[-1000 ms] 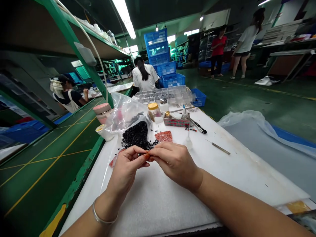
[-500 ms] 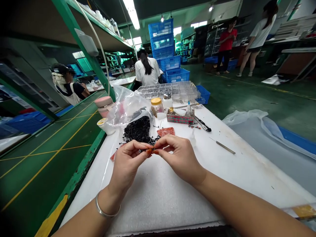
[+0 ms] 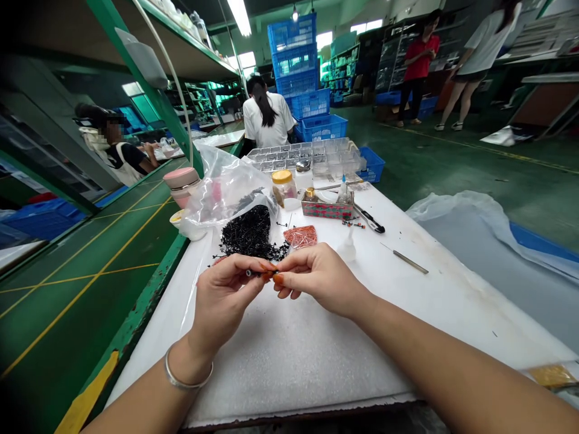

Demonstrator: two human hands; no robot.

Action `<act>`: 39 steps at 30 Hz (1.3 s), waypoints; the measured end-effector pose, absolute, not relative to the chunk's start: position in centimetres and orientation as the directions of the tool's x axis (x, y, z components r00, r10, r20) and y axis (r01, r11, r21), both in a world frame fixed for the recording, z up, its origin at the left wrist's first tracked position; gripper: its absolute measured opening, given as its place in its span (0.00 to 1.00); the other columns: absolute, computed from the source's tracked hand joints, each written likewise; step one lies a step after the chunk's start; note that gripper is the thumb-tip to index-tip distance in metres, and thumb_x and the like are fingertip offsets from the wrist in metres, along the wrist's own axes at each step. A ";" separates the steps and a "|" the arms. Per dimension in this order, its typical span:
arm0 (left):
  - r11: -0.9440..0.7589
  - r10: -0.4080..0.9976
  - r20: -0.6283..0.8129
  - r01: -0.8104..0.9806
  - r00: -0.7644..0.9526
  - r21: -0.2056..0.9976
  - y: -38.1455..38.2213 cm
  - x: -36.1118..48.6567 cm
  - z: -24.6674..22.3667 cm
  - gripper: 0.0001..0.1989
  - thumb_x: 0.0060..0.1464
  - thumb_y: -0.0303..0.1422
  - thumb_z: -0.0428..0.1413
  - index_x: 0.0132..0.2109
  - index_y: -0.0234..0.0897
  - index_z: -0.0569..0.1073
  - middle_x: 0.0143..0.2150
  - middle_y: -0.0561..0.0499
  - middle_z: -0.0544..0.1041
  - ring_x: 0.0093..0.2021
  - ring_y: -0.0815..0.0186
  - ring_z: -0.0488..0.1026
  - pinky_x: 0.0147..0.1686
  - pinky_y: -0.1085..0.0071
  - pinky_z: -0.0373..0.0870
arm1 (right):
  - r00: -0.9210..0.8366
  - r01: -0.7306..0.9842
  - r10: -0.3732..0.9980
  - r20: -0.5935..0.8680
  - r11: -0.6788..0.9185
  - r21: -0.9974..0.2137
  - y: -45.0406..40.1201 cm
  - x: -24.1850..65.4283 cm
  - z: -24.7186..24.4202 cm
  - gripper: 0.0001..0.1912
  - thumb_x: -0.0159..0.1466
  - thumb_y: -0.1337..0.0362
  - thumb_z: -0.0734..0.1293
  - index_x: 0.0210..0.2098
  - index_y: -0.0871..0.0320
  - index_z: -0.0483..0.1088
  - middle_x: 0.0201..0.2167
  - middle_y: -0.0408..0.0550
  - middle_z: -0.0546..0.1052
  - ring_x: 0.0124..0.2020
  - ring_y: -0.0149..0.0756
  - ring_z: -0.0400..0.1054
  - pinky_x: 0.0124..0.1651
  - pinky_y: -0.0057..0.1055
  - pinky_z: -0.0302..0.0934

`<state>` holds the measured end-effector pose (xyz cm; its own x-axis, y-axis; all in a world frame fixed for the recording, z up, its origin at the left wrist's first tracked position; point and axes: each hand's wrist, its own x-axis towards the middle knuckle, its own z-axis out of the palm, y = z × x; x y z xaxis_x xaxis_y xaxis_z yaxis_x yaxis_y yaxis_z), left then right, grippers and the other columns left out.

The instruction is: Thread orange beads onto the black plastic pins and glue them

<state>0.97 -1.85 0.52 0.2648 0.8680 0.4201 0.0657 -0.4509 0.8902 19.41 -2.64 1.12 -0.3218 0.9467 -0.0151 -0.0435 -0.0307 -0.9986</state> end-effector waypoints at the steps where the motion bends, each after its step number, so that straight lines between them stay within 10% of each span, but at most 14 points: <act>1: -0.456 0.864 0.425 0.061 0.271 0.888 -1.8 1.0 0.5 0.03 0.54 0.25 0.60 0.35 0.37 0.77 0.35 0.50 0.81 0.37 0.66 0.78 0.37 0.72 0.75 | -0.329 -0.040 0.944 -0.029 -0.044 -0.998 -2.6 19.4 1.1 0.10 0.54 0.61 0.75 0.32 0.62 0.79 0.23 0.47 0.79 0.25 0.31 0.74 0.28 0.24 0.67; 39: -0.307 0.929 0.302 -0.009 0.214 0.952 -1.9 1.1 0.9 0.03 0.50 0.25 0.64 0.33 0.36 0.77 0.33 0.51 0.81 0.34 0.69 0.79 0.36 0.77 0.76 | -0.257 0.257 0.924 0.283 0.348 -0.902 -3.8 18.7 0.8 0.11 0.62 0.73 0.62 0.31 0.61 0.77 0.25 0.44 0.80 0.27 0.28 0.76 0.30 0.20 0.69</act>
<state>1.12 -1.88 0.88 0.2138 0.9289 0.3022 -0.0094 -0.3074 0.9515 18.73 -3.77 0.77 -0.2568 0.9241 0.2830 0.2573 0.3476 -0.9016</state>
